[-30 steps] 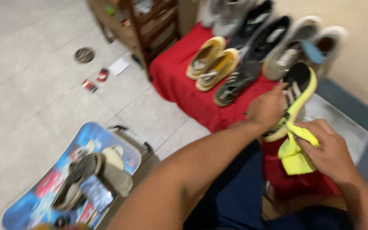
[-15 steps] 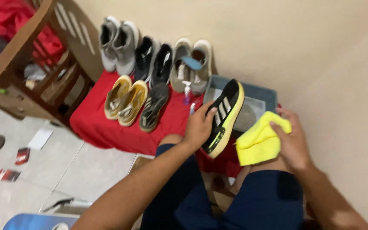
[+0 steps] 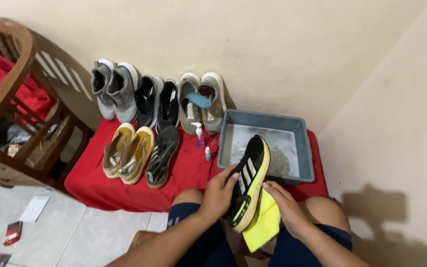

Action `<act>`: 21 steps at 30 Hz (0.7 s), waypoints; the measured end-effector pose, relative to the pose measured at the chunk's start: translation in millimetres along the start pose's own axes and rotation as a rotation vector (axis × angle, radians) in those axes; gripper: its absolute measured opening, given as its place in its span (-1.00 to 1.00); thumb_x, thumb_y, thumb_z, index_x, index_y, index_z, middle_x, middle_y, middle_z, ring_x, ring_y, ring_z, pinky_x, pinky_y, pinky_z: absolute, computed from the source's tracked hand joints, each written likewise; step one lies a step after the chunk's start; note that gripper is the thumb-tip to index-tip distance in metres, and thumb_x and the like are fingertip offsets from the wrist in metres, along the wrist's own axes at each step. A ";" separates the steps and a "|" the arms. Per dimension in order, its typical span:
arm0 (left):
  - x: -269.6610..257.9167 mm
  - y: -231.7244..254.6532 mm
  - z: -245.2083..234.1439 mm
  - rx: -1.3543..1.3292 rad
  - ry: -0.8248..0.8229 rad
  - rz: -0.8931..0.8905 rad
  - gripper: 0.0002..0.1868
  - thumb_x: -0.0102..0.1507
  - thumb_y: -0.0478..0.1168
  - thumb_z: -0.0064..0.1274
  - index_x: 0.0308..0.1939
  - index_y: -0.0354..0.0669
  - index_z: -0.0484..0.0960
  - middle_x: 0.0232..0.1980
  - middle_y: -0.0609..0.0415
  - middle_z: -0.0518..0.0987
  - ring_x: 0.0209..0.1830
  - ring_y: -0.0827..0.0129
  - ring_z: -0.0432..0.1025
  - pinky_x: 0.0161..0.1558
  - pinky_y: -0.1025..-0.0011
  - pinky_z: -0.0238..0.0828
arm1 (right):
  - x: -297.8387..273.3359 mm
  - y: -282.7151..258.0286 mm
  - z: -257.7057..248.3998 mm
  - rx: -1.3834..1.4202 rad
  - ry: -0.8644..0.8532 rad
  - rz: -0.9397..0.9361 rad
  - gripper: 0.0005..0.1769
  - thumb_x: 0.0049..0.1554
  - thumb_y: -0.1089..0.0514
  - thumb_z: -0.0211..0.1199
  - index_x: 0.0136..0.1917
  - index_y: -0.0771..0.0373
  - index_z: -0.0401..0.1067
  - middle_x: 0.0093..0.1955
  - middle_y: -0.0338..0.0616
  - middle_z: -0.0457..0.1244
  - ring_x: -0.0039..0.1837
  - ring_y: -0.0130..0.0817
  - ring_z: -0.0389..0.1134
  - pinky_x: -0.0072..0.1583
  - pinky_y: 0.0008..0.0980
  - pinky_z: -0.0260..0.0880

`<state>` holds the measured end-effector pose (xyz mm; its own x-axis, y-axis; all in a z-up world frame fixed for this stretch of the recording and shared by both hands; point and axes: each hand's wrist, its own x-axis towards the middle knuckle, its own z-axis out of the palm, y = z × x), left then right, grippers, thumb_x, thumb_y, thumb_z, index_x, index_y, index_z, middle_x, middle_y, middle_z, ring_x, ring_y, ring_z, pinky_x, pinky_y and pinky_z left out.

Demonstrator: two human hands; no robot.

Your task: Cleaning the exterior and sole of a sneaker using a sponge and cleaning solution over a tray.

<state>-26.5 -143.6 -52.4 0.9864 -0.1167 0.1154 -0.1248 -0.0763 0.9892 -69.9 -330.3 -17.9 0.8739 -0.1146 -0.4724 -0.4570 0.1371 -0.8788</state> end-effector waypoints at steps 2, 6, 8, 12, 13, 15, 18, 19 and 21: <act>-7.3 17.6 -4.3 -0.053 -0.105 -0.015 -0.52 0.38 -0.07 -0.12 0.33 -0.15 0.53 0.30 0.01 0.61 0.33 0.30 0.47 0.33 0.40 0.37 | -11.0 -14.6 3.0 0.086 -0.092 0.073 -0.52 0.21 -0.02 0.12 0.24 0.35 0.51 0.13 0.13 0.42 0.15 -0.04 0.43 0.18 -0.19 0.33; -8.9 30.0 -6.8 -0.071 -0.161 -0.040 -0.50 0.38 -0.05 -0.13 0.35 -0.17 0.51 0.32 0.01 0.61 0.36 0.30 0.46 0.35 0.41 0.35 | -22.4 -34.9 7.9 0.116 -0.054 0.215 -0.47 0.14 0.04 0.19 0.31 0.34 0.49 0.21 0.18 0.42 0.19 0.01 0.42 0.24 -0.15 0.34; -8.9 31.9 -5.9 -0.138 -0.172 -0.045 -0.49 0.38 -0.09 -0.12 0.38 -0.18 0.47 0.35 -0.02 0.58 0.40 0.27 0.43 0.39 0.38 0.32 | -18.6 -33.7 4.5 0.124 -0.012 0.213 -0.50 0.12 0.14 0.25 0.30 0.36 0.51 0.19 0.22 0.44 0.17 0.03 0.44 0.21 -0.15 0.37; -8.7 35.6 -6.0 -0.184 -0.215 -0.037 -0.48 0.39 -0.13 -0.13 0.42 -0.19 0.41 0.39 -0.01 0.53 0.42 0.30 0.39 0.40 0.40 0.30 | -9.2 -29.9 -3.1 0.098 -0.015 0.157 -0.53 0.10 0.17 0.28 0.27 0.35 0.50 0.19 0.13 0.44 0.18 -0.04 0.44 0.20 -0.19 0.36; -9.4 34.7 -5.6 -0.187 -0.230 -0.050 -0.45 0.39 -0.12 -0.12 0.46 -0.17 0.36 0.44 -0.01 0.47 0.46 0.29 0.34 0.43 0.39 0.25 | -6.4 -26.0 -5.0 0.119 -0.014 0.154 -0.55 0.09 0.20 0.30 0.25 0.35 0.50 0.15 0.17 0.45 0.13 -0.01 0.45 0.16 -0.18 0.37; -11.2 35.4 -4.8 -0.189 -0.247 -0.062 -0.42 0.38 -0.10 -0.11 0.49 -0.16 0.30 0.49 -0.01 0.41 0.50 0.29 0.29 0.45 0.38 0.20 | -5.6 -23.0 -6.2 0.143 -0.013 0.149 -0.57 0.08 0.23 0.32 0.23 0.36 0.51 0.11 0.21 0.46 0.08 0.01 0.45 0.12 -0.16 0.38; -11.9 36.2 -4.7 -0.235 -0.278 -0.026 -0.44 0.39 -0.16 -0.12 0.49 -0.19 0.30 0.49 -0.01 0.41 0.50 0.29 0.29 0.45 0.38 0.18 | -4.6 -19.4 -6.8 0.122 -0.028 0.148 -0.51 0.05 0.27 0.32 0.27 0.37 0.48 0.13 0.24 0.46 0.12 0.03 0.46 0.16 -0.13 0.40; -11.4 34.1 -5.1 -0.204 -0.279 -0.033 -0.45 0.39 -0.17 -0.11 0.48 -0.18 0.32 0.49 -0.01 0.42 0.50 0.31 0.29 0.46 0.39 0.18 | -0.9 -14.0 -9.6 0.056 -0.048 0.120 -0.54 0.06 0.23 0.34 0.25 0.33 0.51 0.12 0.18 0.48 0.10 -0.03 0.47 0.14 -0.19 0.41; -10.8 32.9 -6.1 -0.174 -0.282 -0.037 -0.45 0.38 -0.18 -0.10 0.47 -0.17 0.34 0.49 0.00 0.42 0.50 0.32 0.29 0.46 0.40 0.18 | 1.0 -9.9 -10.5 -0.012 -0.067 0.091 -0.56 0.06 0.20 0.35 0.23 0.30 0.54 0.10 0.12 0.49 0.09 -0.10 0.48 0.11 -0.24 0.42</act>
<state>-40.7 -138.8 -20.5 0.9185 -0.3885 0.0734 -0.0448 0.0822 0.9956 -66.3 -342.0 -10.3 0.8377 -0.0360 -0.5449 -0.5365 0.1319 -0.8335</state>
